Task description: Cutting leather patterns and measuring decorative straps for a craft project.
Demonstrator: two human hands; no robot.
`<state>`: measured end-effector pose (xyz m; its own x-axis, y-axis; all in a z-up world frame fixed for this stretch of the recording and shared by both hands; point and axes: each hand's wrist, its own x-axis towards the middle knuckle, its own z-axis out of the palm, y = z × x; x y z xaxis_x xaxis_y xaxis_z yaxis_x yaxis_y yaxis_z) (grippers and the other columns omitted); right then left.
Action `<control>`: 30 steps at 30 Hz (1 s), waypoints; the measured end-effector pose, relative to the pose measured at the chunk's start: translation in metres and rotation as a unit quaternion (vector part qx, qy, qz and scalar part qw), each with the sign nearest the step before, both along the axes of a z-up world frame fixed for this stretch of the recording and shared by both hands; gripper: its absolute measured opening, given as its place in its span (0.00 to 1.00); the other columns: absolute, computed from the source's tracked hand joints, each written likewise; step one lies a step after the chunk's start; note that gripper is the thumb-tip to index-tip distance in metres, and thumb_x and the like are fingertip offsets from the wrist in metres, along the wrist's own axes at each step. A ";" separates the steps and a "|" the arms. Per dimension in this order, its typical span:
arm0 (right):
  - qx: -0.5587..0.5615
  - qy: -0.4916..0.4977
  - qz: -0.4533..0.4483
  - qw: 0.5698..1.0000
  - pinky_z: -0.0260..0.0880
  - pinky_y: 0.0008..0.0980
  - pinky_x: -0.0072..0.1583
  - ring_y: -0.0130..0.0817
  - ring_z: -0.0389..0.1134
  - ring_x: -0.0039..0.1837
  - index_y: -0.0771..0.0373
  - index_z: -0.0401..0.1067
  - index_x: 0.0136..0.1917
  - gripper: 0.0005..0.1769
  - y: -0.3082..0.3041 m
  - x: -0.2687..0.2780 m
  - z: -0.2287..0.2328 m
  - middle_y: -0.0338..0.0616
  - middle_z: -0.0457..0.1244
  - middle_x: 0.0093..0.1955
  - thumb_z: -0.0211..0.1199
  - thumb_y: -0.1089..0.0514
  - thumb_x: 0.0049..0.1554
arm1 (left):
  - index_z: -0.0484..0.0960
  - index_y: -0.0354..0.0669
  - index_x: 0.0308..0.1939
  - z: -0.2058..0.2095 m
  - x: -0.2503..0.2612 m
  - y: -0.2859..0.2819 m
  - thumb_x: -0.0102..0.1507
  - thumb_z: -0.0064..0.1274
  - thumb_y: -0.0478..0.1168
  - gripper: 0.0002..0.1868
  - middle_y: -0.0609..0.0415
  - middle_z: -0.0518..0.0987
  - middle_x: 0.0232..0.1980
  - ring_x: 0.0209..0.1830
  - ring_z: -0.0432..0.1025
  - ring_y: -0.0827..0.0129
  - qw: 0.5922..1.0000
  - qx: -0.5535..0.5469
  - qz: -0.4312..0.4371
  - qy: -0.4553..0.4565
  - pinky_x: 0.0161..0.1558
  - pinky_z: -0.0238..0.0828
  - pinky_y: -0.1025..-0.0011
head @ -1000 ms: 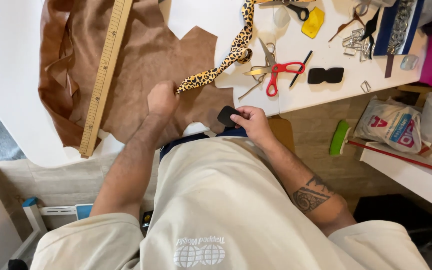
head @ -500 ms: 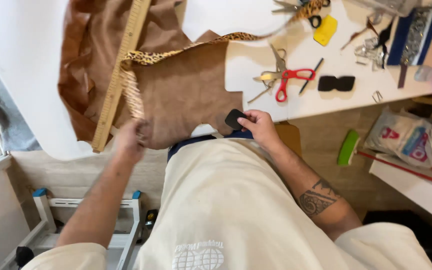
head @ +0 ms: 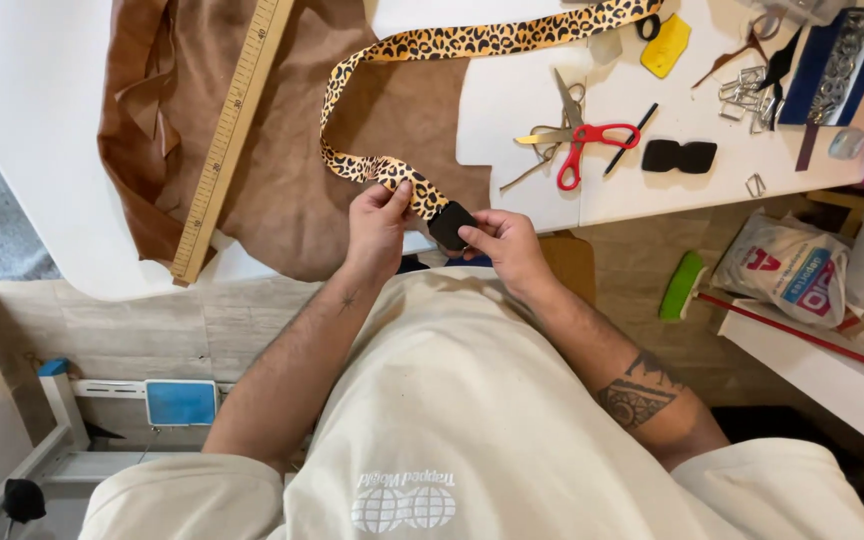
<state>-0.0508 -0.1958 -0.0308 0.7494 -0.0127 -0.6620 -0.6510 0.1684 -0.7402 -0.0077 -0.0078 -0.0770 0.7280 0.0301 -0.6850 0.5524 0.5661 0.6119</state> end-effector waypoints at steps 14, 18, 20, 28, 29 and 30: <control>0.007 -0.024 -0.026 0.999 0.79 0.29 0.42 0.33 0.74 0.36 0.72 0.77 0.54 0.15 -0.001 -0.004 -0.012 0.52 0.71 0.37 0.73 0.63 0.56 | 0.86 0.34 0.39 0.011 -0.012 -0.011 0.63 0.65 0.33 0.05 0.54 0.81 0.29 0.27 0.75 0.76 0.995 0.080 -0.057 -0.033 0.32 0.73 0.82; 0.000 -0.026 -0.031 0.999 0.78 0.28 0.41 0.30 0.73 0.36 0.73 0.77 0.53 0.13 0.003 0.001 -0.009 0.51 0.71 0.37 0.73 0.63 0.57 | 0.88 0.34 0.40 0.005 -0.018 -0.012 0.63 0.65 0.34 0.05 0.57 0.81 0.31 0.29 0.72 0.80 0.994 0.089 -0.055 -0.029 0.35 0.73 0.81; -0.005 -0.029 -0.031 0.999 0.79 0.28 0.41 0.31 0.74 0.37 0.72 0.77 0.53 0.13 0.002 0.001 -0.013 0.52 0.71 0.37 0.72 0.63 0.57 | 0.89 0.36 0.41 0.002 -0.020 -0.014 0.64 0.65 0.34 0.05 0.59 0.82 0.31 0.30 0.71 0.83 0.993 0.095 -0.061 -0.023 0.35 0.72 0.83; -0.010 -0.028 -0.038 0.999 0.78 0.28 0.39 0.31 0.73 0.35 0.72 0.77 0.51 0.10 0.011 0.012 0.008 0.52 0.71 0.35 0.71 0.63 0.58 | 0.87 0.39 0.33 0.025 -0.009 -0.017 0.65 0.63 0.34 0.05 0.67 0.68 0.22 0.24 0.59 0.88 0.994 0.083 -0.063 -0.024 0.28 0.57 0.88; -0.009 -0.026 -0.047 0.999 0.78 0.28 0.39 0.31 0.73 0.34 0.72 0.77 0.50 0.08 0.013 0.015 0.013 0.52 0.71 0.35 0.70 0.64 0.58 | 0.86 0.39 0.32 0.026 -0.008 -0.018 0.65 0.63 0.34 0.06 0.67 0.67 0.21 0.23 0.58 0.87 0.995 0.081 -0.061 -0.023 0.28 0.55 0.88; -0.009 -0.026 -0.046 0.999 0.78 0.28 0.39 0.31 0.73 0.34 0.72 0.77 0.50 0.08 0.010 0.013 0.004 0.52 0.71 0.35 0.70 0.64 0.58 | 0.86 0.39 0.32 0.023 -0.008 -0.017 0.65 0.63 0.34 0.06 0.67 0.67 0.21 0.23 0.58 0.87 0.995 0.081 -0.061 -0.023 0.28 0.55 0.88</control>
